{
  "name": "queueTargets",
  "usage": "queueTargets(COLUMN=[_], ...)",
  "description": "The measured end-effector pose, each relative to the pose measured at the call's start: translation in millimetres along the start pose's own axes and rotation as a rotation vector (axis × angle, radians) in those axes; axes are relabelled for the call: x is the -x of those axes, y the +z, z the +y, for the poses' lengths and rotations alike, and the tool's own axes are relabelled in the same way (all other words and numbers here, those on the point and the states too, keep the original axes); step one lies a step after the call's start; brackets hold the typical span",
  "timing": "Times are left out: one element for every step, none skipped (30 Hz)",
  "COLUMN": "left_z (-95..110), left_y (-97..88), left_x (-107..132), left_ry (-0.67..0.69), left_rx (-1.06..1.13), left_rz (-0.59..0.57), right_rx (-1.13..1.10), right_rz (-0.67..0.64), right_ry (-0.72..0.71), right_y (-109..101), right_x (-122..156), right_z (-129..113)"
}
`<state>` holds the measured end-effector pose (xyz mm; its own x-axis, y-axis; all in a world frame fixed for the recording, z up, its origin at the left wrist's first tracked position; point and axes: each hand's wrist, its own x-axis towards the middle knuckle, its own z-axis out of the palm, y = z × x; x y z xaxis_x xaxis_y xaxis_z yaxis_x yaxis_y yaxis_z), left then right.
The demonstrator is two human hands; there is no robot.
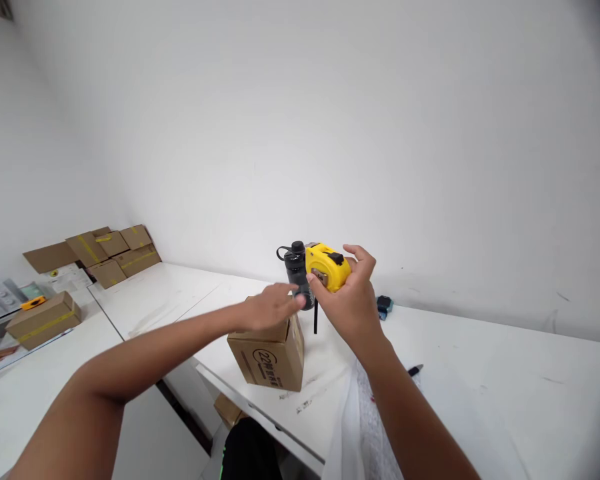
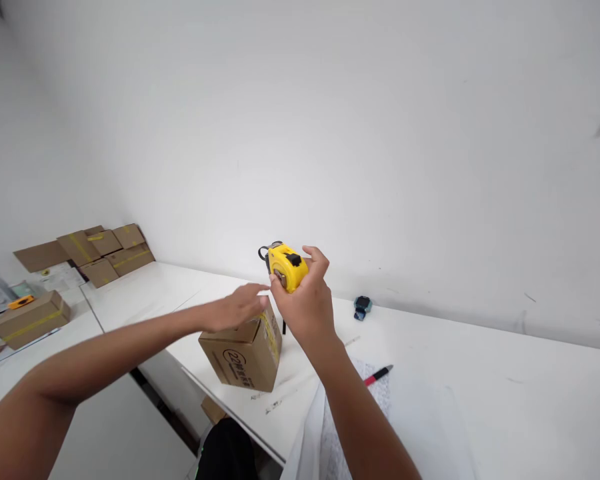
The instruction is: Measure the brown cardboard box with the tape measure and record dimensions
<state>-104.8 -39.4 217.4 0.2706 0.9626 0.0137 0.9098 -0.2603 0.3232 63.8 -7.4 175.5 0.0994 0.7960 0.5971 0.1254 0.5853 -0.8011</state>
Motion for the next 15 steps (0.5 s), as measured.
queueTargets(left_z=[-13.5,-27.8,-42.6,-57.6,-72.4,-86.7,-100.3,-112.8,-123.9,-133.1,-140.4,-145.7,-148.9,-150.1,-149.4], left_y=[10.6,18.3,22.5,23.5,21.7,18.4,14.8,12.4,12.3,15.3,21.5,30.5,41.5,53.1,63.8], left_x=[7.3,15.0,23.0,31.4,40.4,50.1,60.4,71.1,81.7,91.6,100.2,106.9,111.2,112.9,112.1], left_ry=[-0.025,-0.058,-0.086,-0.128,-0.182,-0.238,-0.290,-0.334,-0.364,-0.382,-0.390,-0.388,-0.378,-0.361,-0.342], left_rx=[-0.050,-0.084,-0.093,-0.055,0.045,0.195,0.370,0.540,0.686,0.803,0.894,0.966,1.027,1.075,1.102], left_rz=[-0.029,-0.022,0.002,0.055,0.108,0.145,0.186,0.234,0.293,0.356,0.409,0.441,0.440,0.402,0.337], right_rx=[-0.010,0.000,0.026,0.060,0.095,0.126,0.151,0.171,0.189,0.206,0.218,0.224,0.224,0.221,0.216], right_rz=[0.015,0.013,-0.009,-0.044,-0.083,-0.119,-0.149,-0.169,-0.184,-0.209,-0.249,-0.293,-0.336,-0.376,-0.413], right_ry=[-0.005,-0.003,-0.001,-0.009,-0.028,-0.060,-0.098,-0.140,-0.179,-0.211,-0.233,-0.246,-0.252,-0.250,-0.242], right_y=[-0.5,-1.4,-2.5,-3.8,-5.2,-6.4,-7.3,-7.7,-7.4,-6.6,-5.2,-3.3,-1.0,1.5,4.1], right_x=[-0.1,-0.4,-0.9,-1.5,-2.3,-3.1,-3.9,-4.8,-5.6,-6.2,-6.6,-6.7,-6.3,-5.5,-4.3], right_z=[0.9,1.7,2.2,2.4,2.4,2.2,2.0,2.0,2.4,3.2,4.4,5.9,7.5,9.1,10.3])
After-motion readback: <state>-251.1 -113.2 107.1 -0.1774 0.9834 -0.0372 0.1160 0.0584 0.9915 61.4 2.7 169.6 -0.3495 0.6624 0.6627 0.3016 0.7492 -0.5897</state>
